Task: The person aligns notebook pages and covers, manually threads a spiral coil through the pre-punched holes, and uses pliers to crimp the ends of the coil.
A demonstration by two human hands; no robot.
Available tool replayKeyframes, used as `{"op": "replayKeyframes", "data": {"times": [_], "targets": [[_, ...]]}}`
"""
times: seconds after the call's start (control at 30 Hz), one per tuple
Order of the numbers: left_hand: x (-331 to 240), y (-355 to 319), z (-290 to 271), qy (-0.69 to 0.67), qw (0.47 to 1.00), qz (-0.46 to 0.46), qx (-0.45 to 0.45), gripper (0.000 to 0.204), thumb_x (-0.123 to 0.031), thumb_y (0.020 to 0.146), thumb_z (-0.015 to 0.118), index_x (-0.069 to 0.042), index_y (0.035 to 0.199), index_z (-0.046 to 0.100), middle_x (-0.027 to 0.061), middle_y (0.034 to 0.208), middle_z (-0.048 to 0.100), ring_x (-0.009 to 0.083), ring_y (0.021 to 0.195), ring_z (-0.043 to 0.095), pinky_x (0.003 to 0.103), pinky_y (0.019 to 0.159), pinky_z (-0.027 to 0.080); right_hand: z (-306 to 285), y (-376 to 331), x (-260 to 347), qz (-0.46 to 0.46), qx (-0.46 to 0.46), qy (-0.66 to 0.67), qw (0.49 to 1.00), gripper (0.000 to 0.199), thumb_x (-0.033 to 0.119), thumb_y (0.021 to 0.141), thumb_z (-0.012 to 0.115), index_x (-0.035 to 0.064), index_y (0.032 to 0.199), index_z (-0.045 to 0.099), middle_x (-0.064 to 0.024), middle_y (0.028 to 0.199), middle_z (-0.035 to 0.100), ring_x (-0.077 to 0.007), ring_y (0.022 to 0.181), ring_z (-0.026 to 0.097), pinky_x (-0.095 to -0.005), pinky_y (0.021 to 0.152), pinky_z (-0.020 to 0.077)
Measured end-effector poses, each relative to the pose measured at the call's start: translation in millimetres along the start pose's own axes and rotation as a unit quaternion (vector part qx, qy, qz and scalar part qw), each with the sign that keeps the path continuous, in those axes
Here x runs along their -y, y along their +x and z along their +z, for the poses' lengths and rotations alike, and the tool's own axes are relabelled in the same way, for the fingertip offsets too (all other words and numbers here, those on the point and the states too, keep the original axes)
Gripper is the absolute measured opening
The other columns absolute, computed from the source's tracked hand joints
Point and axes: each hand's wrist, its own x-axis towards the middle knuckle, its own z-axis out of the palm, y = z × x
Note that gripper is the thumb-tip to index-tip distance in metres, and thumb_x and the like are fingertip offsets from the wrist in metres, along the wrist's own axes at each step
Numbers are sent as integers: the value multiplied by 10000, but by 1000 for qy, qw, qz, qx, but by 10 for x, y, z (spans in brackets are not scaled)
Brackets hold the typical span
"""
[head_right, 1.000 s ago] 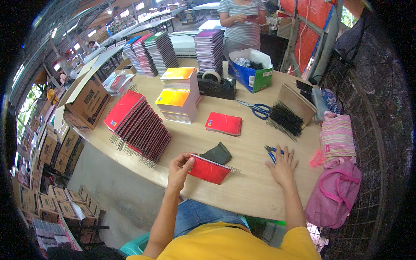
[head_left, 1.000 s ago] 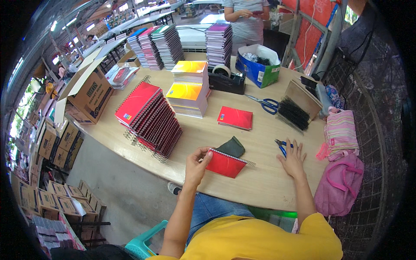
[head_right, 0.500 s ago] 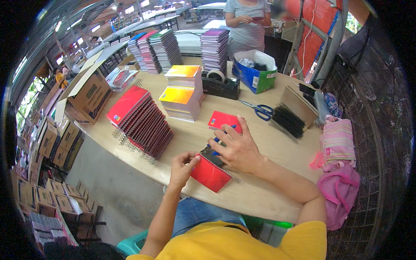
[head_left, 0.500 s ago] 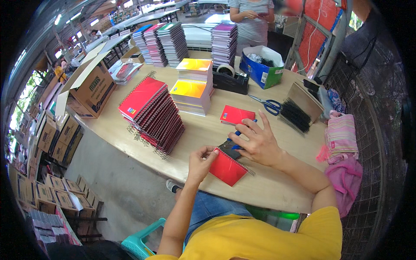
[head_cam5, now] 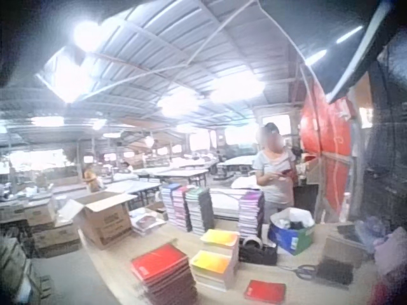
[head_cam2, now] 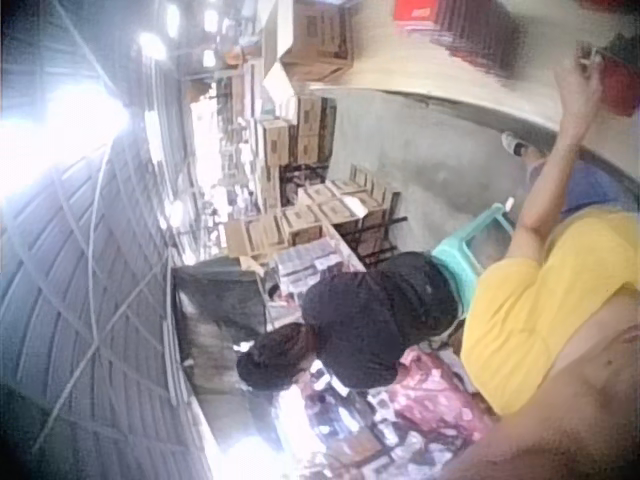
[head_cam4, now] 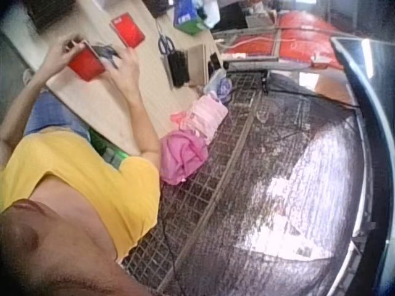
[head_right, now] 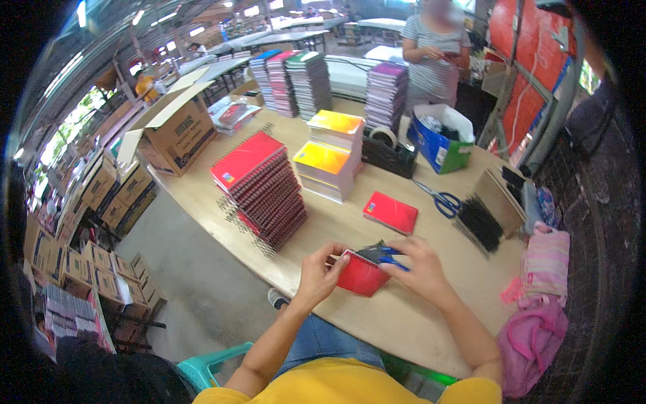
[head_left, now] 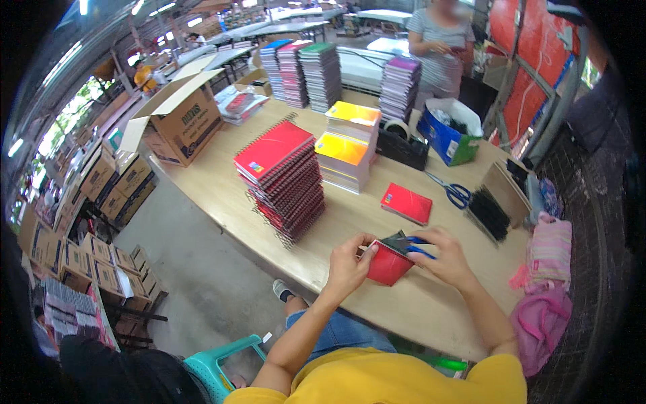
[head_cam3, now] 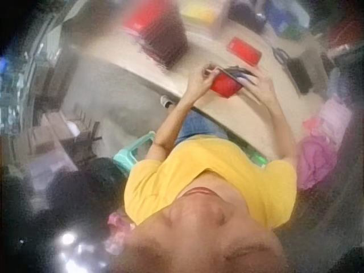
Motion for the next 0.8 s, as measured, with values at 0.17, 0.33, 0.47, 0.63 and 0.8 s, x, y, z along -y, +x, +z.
{"op": "replayKeyframes", "data": {"times": [0.17,0.33,0.47,0.63,0.8], "targets": [[-893,266,-905,55,966,162,-193,213,-96,943,678,-44,1148,650,10,963,651,103,836,636,250,715,523,-168,-580,-765,176,-124,-80,973,412,237,794,772,19,1129,674,-156,1098,645,-332,1081,595,-420,971,453],[-1308,1173,-1937,2,934,244,-262,209,-35,955,550,-28,1137,653,64,932,648,115,716,563,275,692,491,33,-1158,-1135,236,-114,-251,932,487,222,815,736,60,1254,601,-139,1214,567,-324,1220,493,-528,1051,347],[-1581,1826,-2189,203,917,314,-140,257,-122,896,470,-32,1035,667,153,895,675,246,830,650,395,809,498,163,-1201,-1147,264,-116,-265,920,484,222,839,707,97,1288,576,-120,1292,514,-330,1275,464,-650,1087,253],[-1209,2359,-1723,455,830,260,191,174,-150,883,479,-64,948,616,156,908,694,334,933,668,439,854,462,201,-1253,-1170,286,-147,-260,911,493,242,825,715,97,1279,591,-105,1277,517,-310,1286,455,-640,1142,183],[-775,2460,-1663,378,830,298,281,107,-125,913,446,-66,931,533,111,931,561,299,992,520,416,946,374,255,-1261,-1229,283,-155,-259,910,503,251,820,718,108,1285,593,-102,1291,514,-317,1276,466,-650,1143,178]]}}
